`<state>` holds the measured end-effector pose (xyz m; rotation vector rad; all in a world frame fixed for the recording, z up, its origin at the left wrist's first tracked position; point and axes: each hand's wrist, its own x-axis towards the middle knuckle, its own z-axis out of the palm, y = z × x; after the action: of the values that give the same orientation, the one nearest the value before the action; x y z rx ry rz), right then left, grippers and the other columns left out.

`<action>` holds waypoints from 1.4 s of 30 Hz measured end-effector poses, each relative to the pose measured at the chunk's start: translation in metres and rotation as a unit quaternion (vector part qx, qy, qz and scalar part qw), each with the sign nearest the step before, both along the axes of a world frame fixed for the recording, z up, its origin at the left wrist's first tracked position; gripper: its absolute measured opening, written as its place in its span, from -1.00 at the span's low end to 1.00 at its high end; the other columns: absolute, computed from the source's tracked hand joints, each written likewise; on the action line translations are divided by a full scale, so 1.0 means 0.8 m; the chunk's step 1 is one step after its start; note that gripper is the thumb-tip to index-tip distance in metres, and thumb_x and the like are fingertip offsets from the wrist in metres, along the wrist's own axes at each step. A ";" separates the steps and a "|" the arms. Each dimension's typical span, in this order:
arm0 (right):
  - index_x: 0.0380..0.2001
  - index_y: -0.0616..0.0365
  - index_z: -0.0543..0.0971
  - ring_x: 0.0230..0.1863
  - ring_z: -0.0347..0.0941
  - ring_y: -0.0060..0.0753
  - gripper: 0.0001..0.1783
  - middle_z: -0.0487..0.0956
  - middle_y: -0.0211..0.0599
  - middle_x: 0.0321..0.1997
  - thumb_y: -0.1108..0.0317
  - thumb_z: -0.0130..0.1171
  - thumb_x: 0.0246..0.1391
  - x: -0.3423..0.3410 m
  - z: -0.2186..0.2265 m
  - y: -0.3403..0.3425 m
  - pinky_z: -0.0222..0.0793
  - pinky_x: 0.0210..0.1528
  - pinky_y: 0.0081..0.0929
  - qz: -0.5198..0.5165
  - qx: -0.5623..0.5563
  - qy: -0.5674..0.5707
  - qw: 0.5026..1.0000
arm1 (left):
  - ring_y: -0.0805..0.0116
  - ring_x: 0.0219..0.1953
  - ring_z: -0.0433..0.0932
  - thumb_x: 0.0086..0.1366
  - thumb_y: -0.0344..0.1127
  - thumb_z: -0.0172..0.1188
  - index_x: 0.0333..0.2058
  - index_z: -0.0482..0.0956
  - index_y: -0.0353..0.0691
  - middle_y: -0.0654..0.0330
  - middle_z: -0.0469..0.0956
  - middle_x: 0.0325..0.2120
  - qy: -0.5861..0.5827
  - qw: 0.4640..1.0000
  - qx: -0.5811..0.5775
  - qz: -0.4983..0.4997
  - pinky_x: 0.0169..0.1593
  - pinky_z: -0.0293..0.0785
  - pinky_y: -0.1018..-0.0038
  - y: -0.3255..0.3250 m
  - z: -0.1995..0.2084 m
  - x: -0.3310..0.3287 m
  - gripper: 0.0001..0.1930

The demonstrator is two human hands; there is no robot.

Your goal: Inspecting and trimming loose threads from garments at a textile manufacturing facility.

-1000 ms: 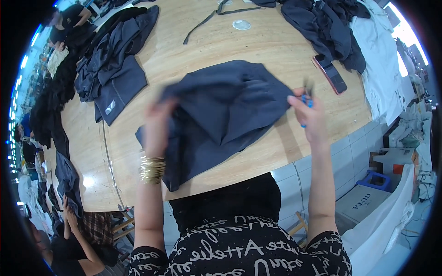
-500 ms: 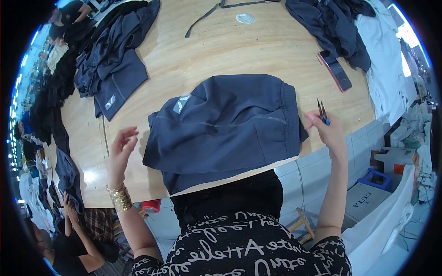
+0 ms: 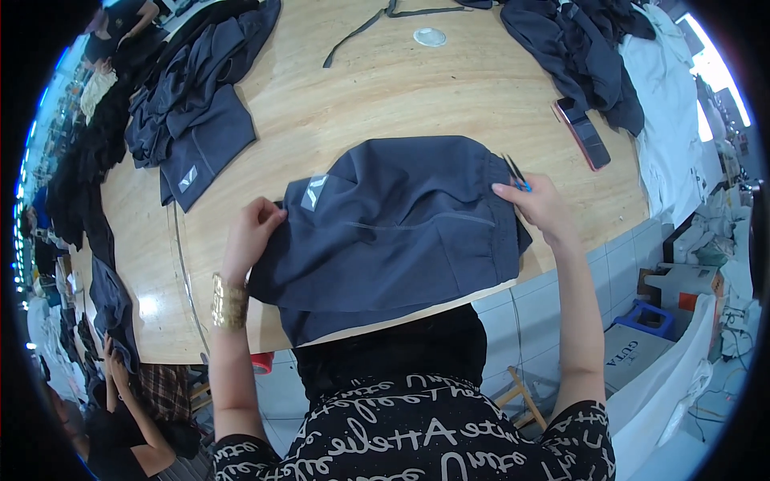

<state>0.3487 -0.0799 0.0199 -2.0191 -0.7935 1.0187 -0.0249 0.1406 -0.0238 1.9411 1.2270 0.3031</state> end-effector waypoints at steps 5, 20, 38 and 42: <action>-0.54 0.03 0.49 -0.78 0.04 -0.84 -0.81 0.28 -0.68 -0.74 0.32 0.34 -0.09 0.013 0.078 0.059 -0.15 -0.73 -0.71 -0.169 0.361 0.076 0.914 | 0.59 -0.43 0.35 0.30 -0.22 0.08 -0.32 0.46 -0.11 0.40 0.37 -0.47 -0.379 0.917 -0.012 0.120 -0.31 0.34 0.60 0.094 0.085 0.000 -0.87; -0.18 0.12 0.51 -0.36 0.54 -0.47 -0.60 0.55 -0.31 -0.20 0.60 0.18 -0.19 -0.196 0.038 -0.002 0.48 -0.32 -0.56 0.275 0.284 -0.125 0.910 | 0.34 -0.06 0.45 0.18 -0.37 0.19 -0.12 0.47 -0.24 0.16 0.48 -0.17 -0.183 0.933 0.270 0.152 -0.03 0.37 0.49 0.126 0.036 -0.082 -0.73; -0.41 0.21 0.50 -0.48 0.29 -0.69 -0.82 0.43 -0.50 -0.56 0.30 0.16 0.05 -0.089 0.024 0.128 0.20 -0.38 -0.66 0.178 0.140 -0.030 0.973 | 0.64 -0.54 0.26 0.12 -0.44 -0.07 -0.30 0.51 -0.40 0.40 0.32 -0.62 -0.230 0.953 -0.101 0.169 -0.44 0.19 0.64 -0.065 0.024 -0.015 -0.77; -0.43 0.25 0.50 -0.45 0.25 -0.76 -0.80 0.42 -0.58 -0.53 0.31 0.12 0.10 -0.085 0.029 0.129 0.18 -0.35 -0.72 0.155 0.158 0.021 0.975 | 0.73 -0.60 0.10 0.14 -0.44 -0.12 -0.48 0.48 -0.42 0.50 0.21 -0.68 -0.273 0.939 -0.078 0.195 -0.55 0.01 0.70 -0.054 0.027 -0.020 -0.79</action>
<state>0.2806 0.0232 0.0434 -1.6302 -1.1950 1.0257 -0.0410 0.0976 -0.0020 1.3325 1.1975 0.8590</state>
